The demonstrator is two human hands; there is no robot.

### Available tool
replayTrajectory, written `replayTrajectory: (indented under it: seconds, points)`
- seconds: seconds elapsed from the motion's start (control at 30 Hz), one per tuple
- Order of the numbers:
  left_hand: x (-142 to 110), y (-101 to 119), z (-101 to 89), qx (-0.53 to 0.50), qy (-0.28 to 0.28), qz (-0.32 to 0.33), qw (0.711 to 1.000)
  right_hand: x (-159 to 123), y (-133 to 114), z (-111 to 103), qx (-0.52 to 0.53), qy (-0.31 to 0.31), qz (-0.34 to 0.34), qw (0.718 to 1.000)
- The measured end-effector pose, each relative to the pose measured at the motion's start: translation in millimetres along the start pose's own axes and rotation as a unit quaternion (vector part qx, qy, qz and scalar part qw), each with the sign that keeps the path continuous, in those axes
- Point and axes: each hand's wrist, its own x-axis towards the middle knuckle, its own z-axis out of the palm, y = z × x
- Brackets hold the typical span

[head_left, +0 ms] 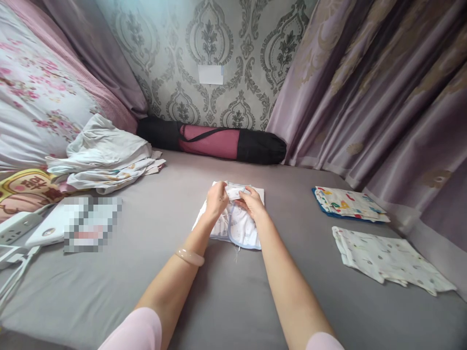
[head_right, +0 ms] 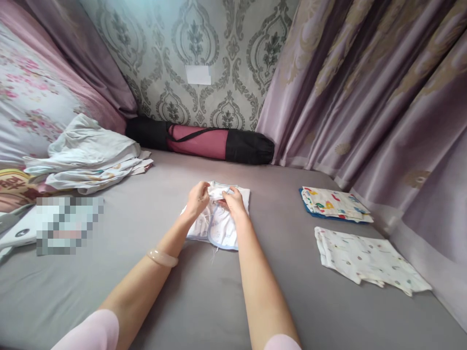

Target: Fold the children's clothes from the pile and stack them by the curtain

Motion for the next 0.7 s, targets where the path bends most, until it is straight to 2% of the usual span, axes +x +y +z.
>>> replayTrajectory:
  seconds: [0.07, 0.13, 0.23, 0.3, 0.43, 0.6, 0.7]
  points:
    - [1.9, -11.7, -9.9, 0.077, 0.004, -0.016, 0.997, 3.3, 3.2, -1.2, -0.054, 0.024, -0.039, 0.997]
    - [2.5, -21.6, -16.2, 0.155, -0.018, -0.028, 0.987, 7.8, 5.3, -5.2, -0.13, 0.037, -0.099, 0.986]
    - [0.1, -28.7, -18.1, 0.194, -0.063, -0.03, 0.979, 14.4, 6.9, -14.3, -0.259, 0.052, -0.198, 0.944]
    - [-2.6, -27.8, -17.2, 0.2, -0.079, -0.027, 0.976, 16.4, 7.9, -19.5, -0.332, 0.06, -0.239, 0.91]
    - [-7.5, -20.1, -18.1, 0.213, -0.098, -0.02, 0.972, 14.5, 10.3, -22.5, -0.426, 0.095, -0.253, 0.864]
    - [-10.5, -17.1, -20.3, 0.226, -0.112, -0.018, 0.968, 9.4, 13.8, -22.5, -0.473, 0.105, -0.266, 0.833]
    - [-10.8, -18.8, -19.2, 0.229, -0.117, -0.023, 0.966, 3.8, 14.6, -26.4, -0.515, 0.103, -0.249, 0.814]
